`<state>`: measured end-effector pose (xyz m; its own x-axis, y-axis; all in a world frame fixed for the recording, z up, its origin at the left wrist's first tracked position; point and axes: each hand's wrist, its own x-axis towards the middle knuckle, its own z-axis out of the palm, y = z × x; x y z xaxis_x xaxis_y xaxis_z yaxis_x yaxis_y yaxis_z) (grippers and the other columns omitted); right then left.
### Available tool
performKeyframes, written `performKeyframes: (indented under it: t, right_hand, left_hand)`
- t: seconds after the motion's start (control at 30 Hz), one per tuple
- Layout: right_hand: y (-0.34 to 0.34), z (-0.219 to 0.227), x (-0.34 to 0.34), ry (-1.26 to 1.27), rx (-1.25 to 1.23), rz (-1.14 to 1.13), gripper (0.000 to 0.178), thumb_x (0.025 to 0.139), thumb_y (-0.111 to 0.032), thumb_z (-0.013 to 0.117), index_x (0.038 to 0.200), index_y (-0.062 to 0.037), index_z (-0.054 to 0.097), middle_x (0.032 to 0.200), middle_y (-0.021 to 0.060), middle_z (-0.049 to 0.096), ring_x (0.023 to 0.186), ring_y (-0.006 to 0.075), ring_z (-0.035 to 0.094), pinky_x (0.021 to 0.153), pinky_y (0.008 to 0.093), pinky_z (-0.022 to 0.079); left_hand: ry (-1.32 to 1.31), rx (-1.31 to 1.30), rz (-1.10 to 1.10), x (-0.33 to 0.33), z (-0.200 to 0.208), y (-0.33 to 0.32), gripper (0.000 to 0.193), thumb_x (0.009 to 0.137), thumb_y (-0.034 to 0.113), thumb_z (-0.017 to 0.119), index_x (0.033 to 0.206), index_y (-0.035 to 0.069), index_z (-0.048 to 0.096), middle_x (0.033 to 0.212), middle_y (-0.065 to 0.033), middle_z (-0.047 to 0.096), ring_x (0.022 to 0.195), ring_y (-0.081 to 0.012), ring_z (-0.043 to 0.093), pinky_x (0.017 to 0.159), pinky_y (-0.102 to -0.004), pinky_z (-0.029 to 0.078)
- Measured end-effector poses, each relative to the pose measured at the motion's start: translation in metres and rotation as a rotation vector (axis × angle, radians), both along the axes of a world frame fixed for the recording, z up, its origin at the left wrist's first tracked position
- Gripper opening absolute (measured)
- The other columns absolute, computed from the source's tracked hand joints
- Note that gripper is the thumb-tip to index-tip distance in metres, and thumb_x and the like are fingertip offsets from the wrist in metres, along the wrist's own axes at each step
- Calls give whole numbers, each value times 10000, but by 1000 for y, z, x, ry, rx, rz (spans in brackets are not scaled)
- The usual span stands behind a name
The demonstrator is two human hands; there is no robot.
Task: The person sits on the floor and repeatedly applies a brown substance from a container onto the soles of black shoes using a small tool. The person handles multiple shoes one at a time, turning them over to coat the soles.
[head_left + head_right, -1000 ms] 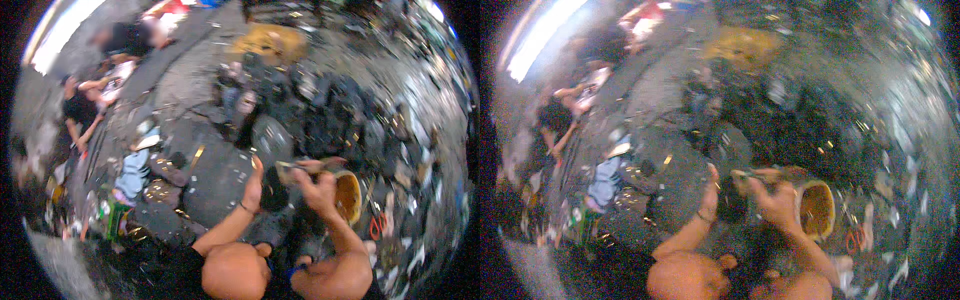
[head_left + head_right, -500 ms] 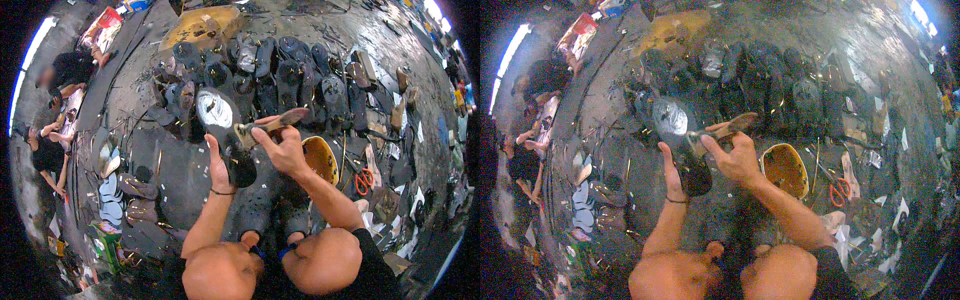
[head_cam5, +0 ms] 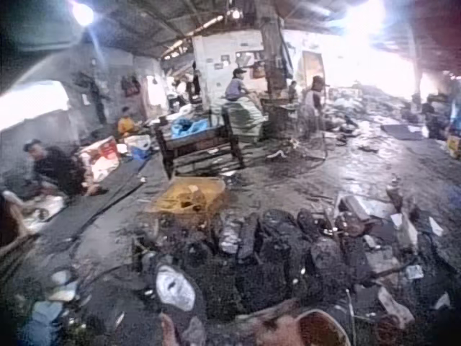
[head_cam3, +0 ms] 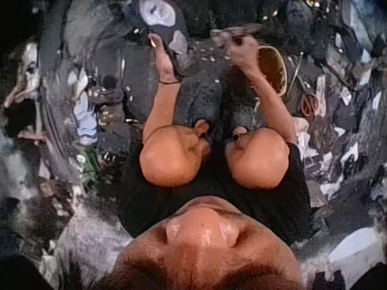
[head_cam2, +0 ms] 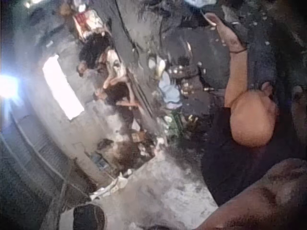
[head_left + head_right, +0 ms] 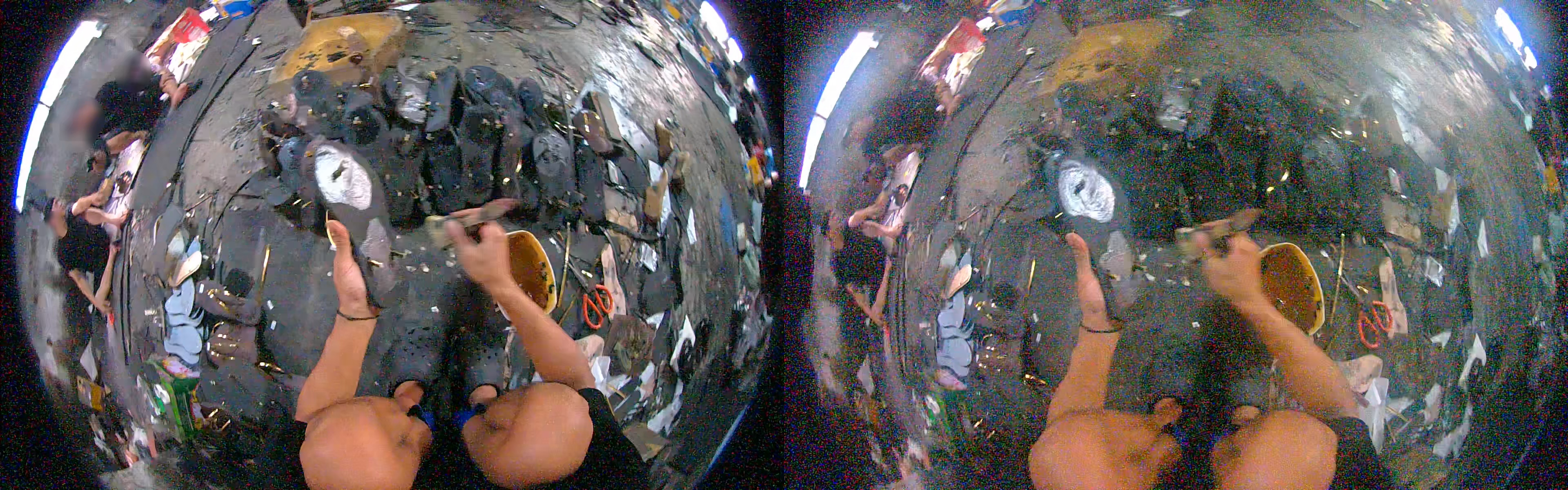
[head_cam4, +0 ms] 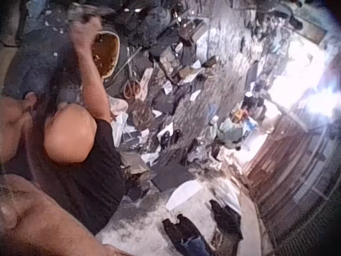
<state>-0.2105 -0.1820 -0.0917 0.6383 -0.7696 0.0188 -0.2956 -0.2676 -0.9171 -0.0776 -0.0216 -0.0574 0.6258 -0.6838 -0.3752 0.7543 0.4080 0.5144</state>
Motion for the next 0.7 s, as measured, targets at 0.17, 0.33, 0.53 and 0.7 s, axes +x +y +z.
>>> performKeyframes:
  t: [0.17, 0.33, 0.53, 0.7]
  right_hand:
    - [84, 44, -5, -230, 372, 425, 231, 862, -180, 743, 1037, -40, 686, 923, 71, 711, 862, 188, 663, 800, 354, 525]
    - [33, 50, -21, -166, 293, 93, 194, 887, -173, 705, 1011, -25, 683, 943, 82, 709, 846, 169, 650, 784, 338, 521]
    - [26, 2, -73, -65, 430, 6, 185, 907, -156, 688, 1013, -5, 674, 949, 37, 673, 874, 130, 611, 806, 293, 490]
    - [26, -24, -90, -81, 476, -109, 221, 920, -198, 686, 1033, -8, 676, 958, 37, 668, 877, 143, 603, 810, 299, 487]
  left_hand:
    - [-109, 394, 90, -19, -55, 2, 545, 980, 535, 516, 1239, 62, 593, 1072, -44, 663, 937, -197, 634, 865, -359, 522]
    - [223, 43, 111, 30, -36, 42, 348, 1011, 303, 477, 1196, 50, 628, 1165, -83, 686, 1028, -249, 670, 925, -400, 532]
    - [53, -304, 279, 177, -30, 30, 299, 960, 304, 543, 1130, 81, 647, 1096, -104, 695, 1030, -300, 650, 938, -481, 512]
    - [-33, 144, 688, 263, -31, 21, 578, 1019, 428, 428, 1448, 60, 306, 1450, -133, 437, 1264, -244, 461, 982, -436, 461]
